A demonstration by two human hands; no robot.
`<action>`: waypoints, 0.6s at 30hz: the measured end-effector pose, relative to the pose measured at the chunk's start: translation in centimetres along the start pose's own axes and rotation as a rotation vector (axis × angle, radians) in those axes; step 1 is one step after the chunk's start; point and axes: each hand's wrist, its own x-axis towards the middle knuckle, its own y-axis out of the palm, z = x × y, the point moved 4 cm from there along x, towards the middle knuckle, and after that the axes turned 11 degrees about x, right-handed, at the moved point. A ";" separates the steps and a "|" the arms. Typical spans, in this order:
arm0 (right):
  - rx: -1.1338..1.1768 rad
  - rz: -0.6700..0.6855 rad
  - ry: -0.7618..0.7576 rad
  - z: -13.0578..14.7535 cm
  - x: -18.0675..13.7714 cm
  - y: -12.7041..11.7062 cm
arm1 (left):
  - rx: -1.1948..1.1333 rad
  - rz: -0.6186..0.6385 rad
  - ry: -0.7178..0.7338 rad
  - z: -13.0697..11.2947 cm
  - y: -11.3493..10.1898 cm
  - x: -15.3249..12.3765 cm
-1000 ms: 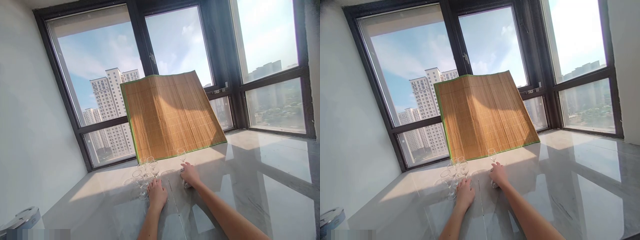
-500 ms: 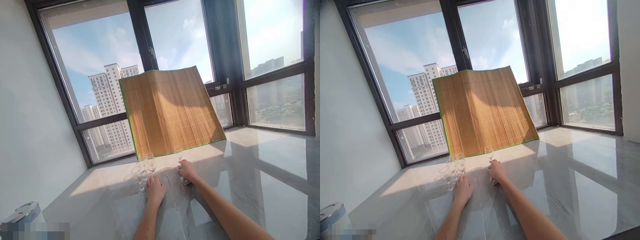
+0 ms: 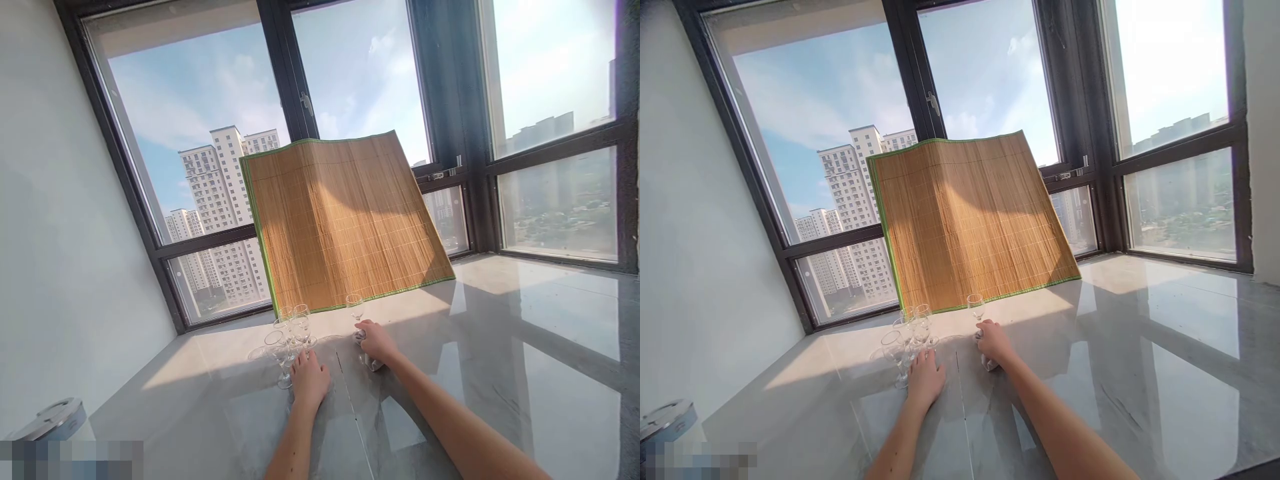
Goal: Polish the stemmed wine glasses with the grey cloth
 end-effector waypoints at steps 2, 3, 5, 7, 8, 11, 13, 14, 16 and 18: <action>0.010 0.004 -0.008 0.0 0.0 0.1 | 0.002 0.001 -0.002 0.0 0.1 0.0; 0.016 0.007 -0.011 0.0 0.0 0.1 | 0.003 0.002 -0.003 0.0 0.1 0.1; 0.029 0.014 -0.021 0.0 0.1 0.3 | 0.001 0.006 -0.006 0.0 0.1 0.1; 0.047 0.024 -0.038 0.0 0.1 0.5 | -0.003 0.006 -0.012 -0.1 0.0 0.0; 0.057 0.030 -0.050 0.0 0.2 0.7 | -0.005 0.004 -0.019 -0.1 -0.1 -0.1; 0.093 0.052 -0.096 0.0 0.3 1.2 | -0.011 -0.004 -0.041 -0.1 -0.5 -0.8; 0.121 0.067 -0.129 0.1 0.4 1.6 | -0.008 -0.016 -0.052 -0.2 -1.0 -1.4; 0.135 0.075 -0.145 0.1 0.4 1.8 | -0.002 -0.032 -0.054 -0.3 -1.3 -1.7; 0.164 0.091 -0.174 0.3 0.5 2.1 | -0.009 -0.079 -0.034 -0.6 -2.1 -2.1; 0.189 0.108 -0.199 0.5 0.5 2.5 | -0.075 -0.124 0.020 -0.9 -2.8 -2.4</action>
